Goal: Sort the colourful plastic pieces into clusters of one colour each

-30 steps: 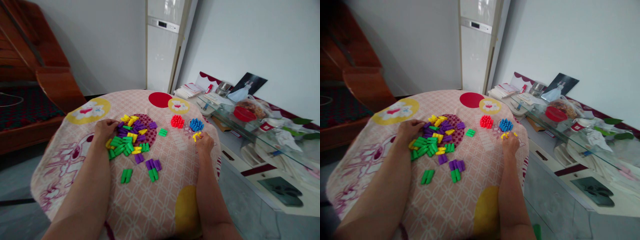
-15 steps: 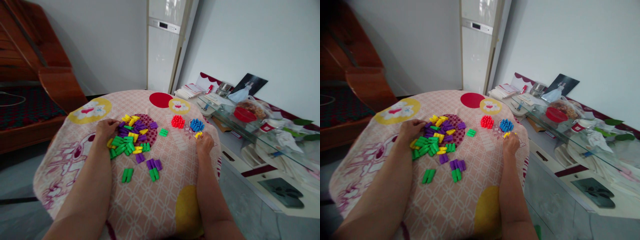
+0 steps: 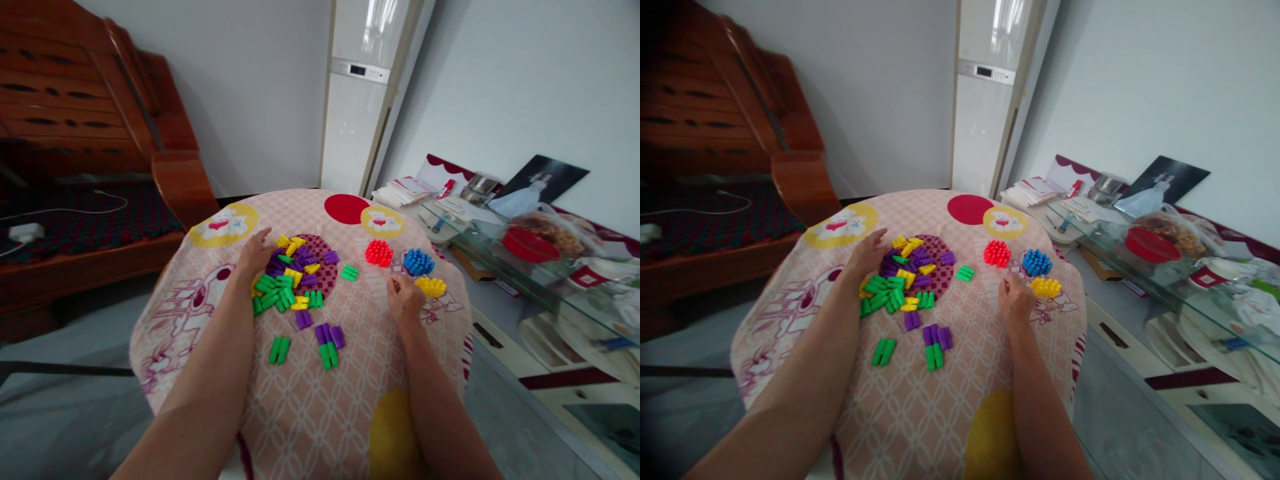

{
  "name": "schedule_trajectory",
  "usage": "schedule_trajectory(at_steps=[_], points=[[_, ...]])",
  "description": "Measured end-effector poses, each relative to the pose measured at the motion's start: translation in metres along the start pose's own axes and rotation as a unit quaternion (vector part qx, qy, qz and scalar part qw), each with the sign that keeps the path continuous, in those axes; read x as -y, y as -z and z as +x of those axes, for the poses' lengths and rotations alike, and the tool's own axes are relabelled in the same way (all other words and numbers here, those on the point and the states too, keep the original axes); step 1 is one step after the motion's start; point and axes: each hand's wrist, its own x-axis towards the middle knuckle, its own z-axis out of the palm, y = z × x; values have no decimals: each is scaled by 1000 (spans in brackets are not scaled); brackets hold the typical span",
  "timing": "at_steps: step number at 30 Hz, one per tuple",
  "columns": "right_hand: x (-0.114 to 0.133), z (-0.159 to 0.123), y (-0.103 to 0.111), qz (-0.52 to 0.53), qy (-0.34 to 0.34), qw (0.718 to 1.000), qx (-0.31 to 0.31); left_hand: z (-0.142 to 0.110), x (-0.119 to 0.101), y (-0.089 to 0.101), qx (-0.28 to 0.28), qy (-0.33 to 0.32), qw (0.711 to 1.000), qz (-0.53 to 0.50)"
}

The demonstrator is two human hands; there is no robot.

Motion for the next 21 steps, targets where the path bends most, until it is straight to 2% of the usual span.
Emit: schedule_trajectory(at_steps=[3, 8, 11, 16, 19, 21], points=[[8, -2, -6, 11, 43, 999, 20, 1, -2, -3, 58, -15, 998, 20], [8, -3, -12, 13, 67, 997, 45, 15, -9, 2, 101, -9, 993, 58], [6, -3, -14, 10, 75, 996, 54, 30, -21, 0, 120, -26, 987, 105], [7, -5, -15, -8, 91, 994, 59, 43, -52, -15, 167, -34, 962, 212], [8, -5, -15, -26, 96, 993, 63, 35, -65, -23, 198, -86, 948, 233], [9, -6, -16, -36, 97, 993, 64, 24, -70, -26, 208, -137, 949, 192]])
